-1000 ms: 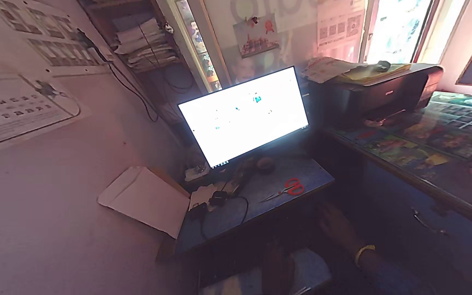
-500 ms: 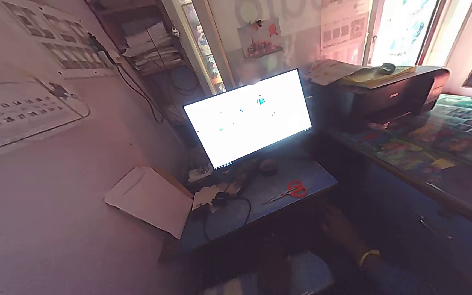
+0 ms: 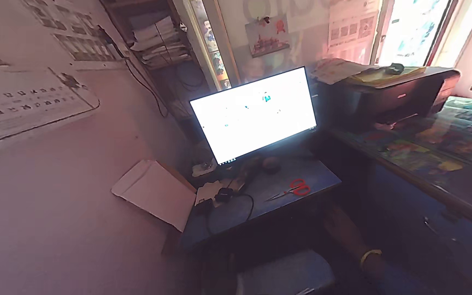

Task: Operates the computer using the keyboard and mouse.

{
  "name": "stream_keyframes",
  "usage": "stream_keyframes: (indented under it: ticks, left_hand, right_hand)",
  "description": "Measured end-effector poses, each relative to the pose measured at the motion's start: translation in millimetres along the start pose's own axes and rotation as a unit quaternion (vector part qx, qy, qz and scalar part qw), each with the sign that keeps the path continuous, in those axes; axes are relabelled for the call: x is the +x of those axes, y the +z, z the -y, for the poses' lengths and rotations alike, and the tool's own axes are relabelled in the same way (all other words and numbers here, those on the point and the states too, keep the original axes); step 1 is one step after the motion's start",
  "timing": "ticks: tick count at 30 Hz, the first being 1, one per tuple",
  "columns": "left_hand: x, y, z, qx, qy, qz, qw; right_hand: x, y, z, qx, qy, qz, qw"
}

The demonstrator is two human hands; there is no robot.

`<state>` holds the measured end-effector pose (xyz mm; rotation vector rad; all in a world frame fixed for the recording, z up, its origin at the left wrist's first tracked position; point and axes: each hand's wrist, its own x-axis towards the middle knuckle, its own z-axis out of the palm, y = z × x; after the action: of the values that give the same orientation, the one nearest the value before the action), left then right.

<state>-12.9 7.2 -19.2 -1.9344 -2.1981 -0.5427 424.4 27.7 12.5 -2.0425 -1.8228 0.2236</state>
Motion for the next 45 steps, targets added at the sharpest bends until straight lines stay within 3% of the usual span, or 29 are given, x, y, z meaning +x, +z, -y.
stream_keyframes:
  ticks: [3, 5, 11, 16, 28, 34, 39, 42, 45]
  left_hand:
    - [-3, 15, 6, -0.019, 0.002, -0.036, 0.999]
    - [-4, 2, -1, -0.074, -0.022, -0.028, 0.997]
    - [3, -32, -17, 0.012, -0.032, 0.085, 0.996]
    - [4, -11, -6, 0.012, 0.024, 0.022, 0.999]
    - [2, 6, 1, 0.006, 0.008, 0.025, 1.0]
    - [1, 20, 10, -0.02, 0.021, -0.022, 0.999]
    - [7, -11, -13, -0.044, 0.004, 0.019, 0.999]
    - [8, -34, -25, -0.05, -0.02, 0.086, 0.995]
    - [8, -15, -11, -0.032, 0.01, 0.048, 0.998]
  right_hand:
    - [2, 2, 1, -0.019, -0.008, 0.026, 0.999]
    - [3, 1, 5, 0.0, -0.018, 0.04, 0.999]
    - [0, 5, 1, 0.006, -0.036, 0.012, 0.999]
    - [-2, 5, -5, 0.01, -0.052, 0.001, 0.999]
    - [-2, 12, -10, 0.0, -0.082, -0.029, 0.996]
    - [-3, 10, -9, 0.01, -0.069, -0.012, 0.997]
    - [-2, -2, -7, -0.006, 0.005, 0.034, 0.999]
    - [-3, -5, -7, -0.005, 0.014, 0.041, 0.999]
    - [-2, -6, -4, 0.0, 0.009, 0.035, 0.999]
